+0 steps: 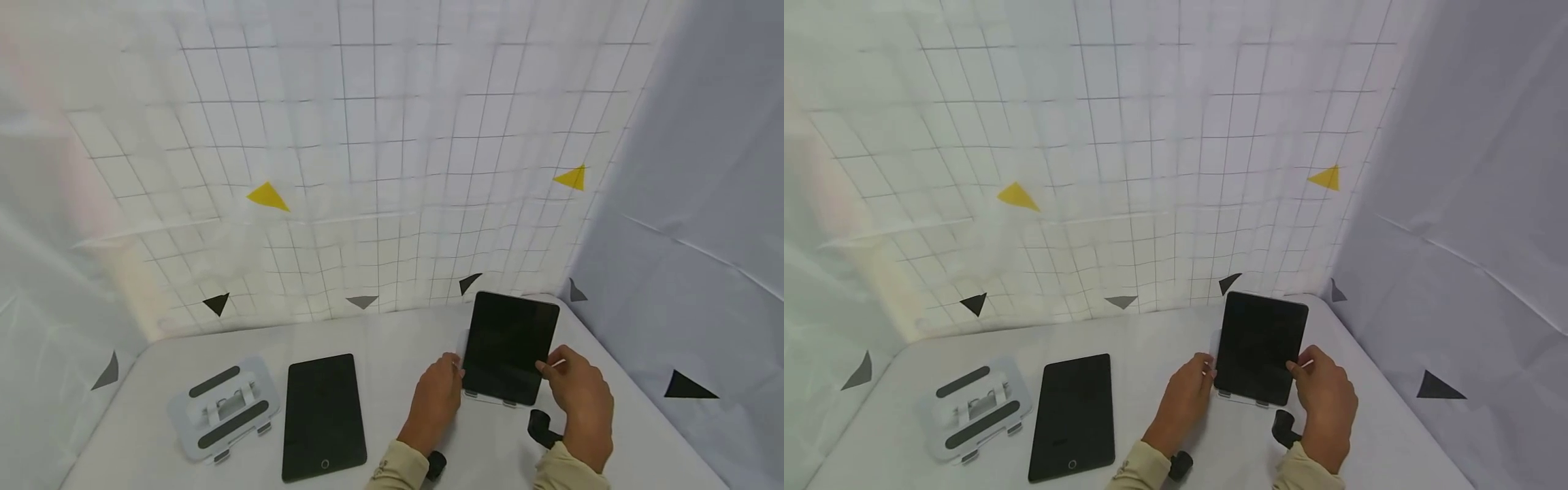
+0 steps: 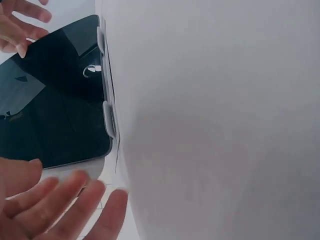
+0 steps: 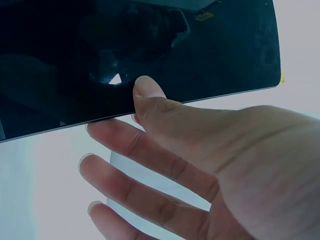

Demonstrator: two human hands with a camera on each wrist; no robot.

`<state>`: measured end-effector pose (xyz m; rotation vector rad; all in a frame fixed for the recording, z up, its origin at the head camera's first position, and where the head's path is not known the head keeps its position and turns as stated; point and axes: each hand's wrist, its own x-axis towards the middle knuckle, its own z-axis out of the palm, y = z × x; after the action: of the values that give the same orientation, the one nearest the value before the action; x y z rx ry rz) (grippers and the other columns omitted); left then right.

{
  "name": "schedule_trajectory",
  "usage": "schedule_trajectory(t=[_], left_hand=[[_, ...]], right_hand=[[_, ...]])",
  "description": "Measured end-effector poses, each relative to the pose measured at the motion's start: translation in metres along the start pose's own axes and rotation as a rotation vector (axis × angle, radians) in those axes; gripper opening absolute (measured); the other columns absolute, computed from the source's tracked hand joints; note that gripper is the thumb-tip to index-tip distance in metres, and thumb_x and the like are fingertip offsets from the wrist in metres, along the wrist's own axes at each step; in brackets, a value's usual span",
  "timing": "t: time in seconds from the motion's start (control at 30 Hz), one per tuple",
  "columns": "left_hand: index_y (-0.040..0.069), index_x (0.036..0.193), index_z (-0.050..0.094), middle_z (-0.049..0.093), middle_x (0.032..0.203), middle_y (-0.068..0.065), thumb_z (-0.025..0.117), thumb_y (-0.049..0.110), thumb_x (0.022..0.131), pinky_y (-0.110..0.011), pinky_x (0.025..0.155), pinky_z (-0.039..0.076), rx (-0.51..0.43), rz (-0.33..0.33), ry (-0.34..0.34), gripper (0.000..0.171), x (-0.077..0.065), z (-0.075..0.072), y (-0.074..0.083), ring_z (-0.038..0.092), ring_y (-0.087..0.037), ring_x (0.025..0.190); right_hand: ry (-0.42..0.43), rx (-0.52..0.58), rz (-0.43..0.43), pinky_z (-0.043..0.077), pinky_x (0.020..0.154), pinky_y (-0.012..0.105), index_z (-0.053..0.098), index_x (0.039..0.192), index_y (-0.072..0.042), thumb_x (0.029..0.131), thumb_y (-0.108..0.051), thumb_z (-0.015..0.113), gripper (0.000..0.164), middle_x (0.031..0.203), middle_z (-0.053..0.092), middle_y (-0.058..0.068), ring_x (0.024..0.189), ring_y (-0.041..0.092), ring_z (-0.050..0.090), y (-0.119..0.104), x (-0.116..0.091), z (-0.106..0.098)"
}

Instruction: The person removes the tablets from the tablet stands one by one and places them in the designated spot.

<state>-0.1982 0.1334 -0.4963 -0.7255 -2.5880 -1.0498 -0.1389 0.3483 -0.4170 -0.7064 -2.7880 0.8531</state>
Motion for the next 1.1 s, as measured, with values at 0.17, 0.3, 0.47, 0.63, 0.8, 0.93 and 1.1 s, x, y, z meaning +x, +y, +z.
schedule_trajectory(t=[0.17,0.3,0.47,0.63,0.8,0.93,1.1], left_hand=[[0.004,0.108,0.067,0.068,0.087,-0.005,0.067,0.012,0.104,-0.028,0.069,0.054,0.027,0.013,-0.030,0.009,-0.001,0.001,-0.001,0.066,-0.016,0.079],[0.006,0.103,0.068,0.067,0.083,0.000,0.068,0.012,0.103,-0.027,0.064,0.051,0.025,0.025,-0.029,0.006,-0.002,0.003,-0.006,0.063,-0.011,0.074],[0.009,0.103,0.069,0.067,0.081,0.003,0.070,0.015,0.102,-0.026,0.060,0.048,-0.002,0.041,-0.016,0.006,-0.003,0.003,-0.010,0.059,-0.007,0.069],[0.008,0.103,0.068,0.066,0.081,0.004,0.069,0.016,0.103,-0.025,0.060,0.046,-0.028,0.032,-0.035,0.008,-0.003,0.002,-0.009,0.055,-0.005,0.067],[0.009,0.102,0.066,0.065,0.078,0.004,0.071,0.015,0.102,-0.024,0.059,0.044,-0.047,0.030,-0.048,0.008,-0.002,0.000,-0.008,0.051,-0.005,0.064],[0.010,0.101,0.065,0.063,0.075,0.005,0.073,0.016,0.100,-0.024,0.056,0.041,-0.041,0.028,-0.058,0.009,-0.002,-0.001,-0.007,0.048,-0.004,0.062],[0.011,0.101,0.064,0.064,0.074,0.005,0.072,0.016,0.101,-0.023,0.055,0.040,-0.046,0.054,-0.041,0.009,-0.002,-0.003,-0.008,0.048,-0.004,0.061]], right_hand=[[0.011,-0.014,-0.022,0.047,0.065,0.049,0.062,0.102,-0.003,0.102,-0.023,0.069,0.021,0.106,0.071,0.027,0.083,0.038,0.062,0.001,0.000,-0.002],[-0.027,-0.038,-0.049,0.045,0.061,0.044,0.067,0.098,-0.005,0.100,-0.026,0.072,0.022,0.088,0.072,0.016,0.075,0.030,0.060,0.004,-0.001,-0.001],[-0.017,-0.003,-0.034,0.047,0.064,0.046,0.065,0.101,0.000,0.100,-0.027,0.073,0.028,0.087,0.073,0.016,0.077,0.029,0.064,0.006,0.000,0.003],[-0.011,0.020,-0.031,0.048,0.070,0.052,0.060,0.115,0.003,0.102,-0.025,0.070,0.033,0.092,0.074,0.020,0.082,0.033,0.066,0.008,0.004,0.004],[-0.013,-0.001,-0.069,0.047,0.067,0.048,0.062,0.113,0.001,0.102,-0.025,0.069,0.029,0.087,0.075,0.015,0.079,0.030,0.066,0.009,0.006,0.003],[-0.012,-0.008,-0.088,0.045,0.063,0.043,0.064,0.107,-0.001,0.100,-0.028,0.072,0.029,0.087,0.075,0.014,0.076,0.027,0.065,0.010,0.005,0.001],[-0.012,-0.010,-0.110,0.044,0.063,0.041,0.065,0.096,-0.006,0.096,-0.032,0.077,0.029,0.094,0.075,0.019,0.079,0.029,0.061,0.009,0.003,-0.005]])
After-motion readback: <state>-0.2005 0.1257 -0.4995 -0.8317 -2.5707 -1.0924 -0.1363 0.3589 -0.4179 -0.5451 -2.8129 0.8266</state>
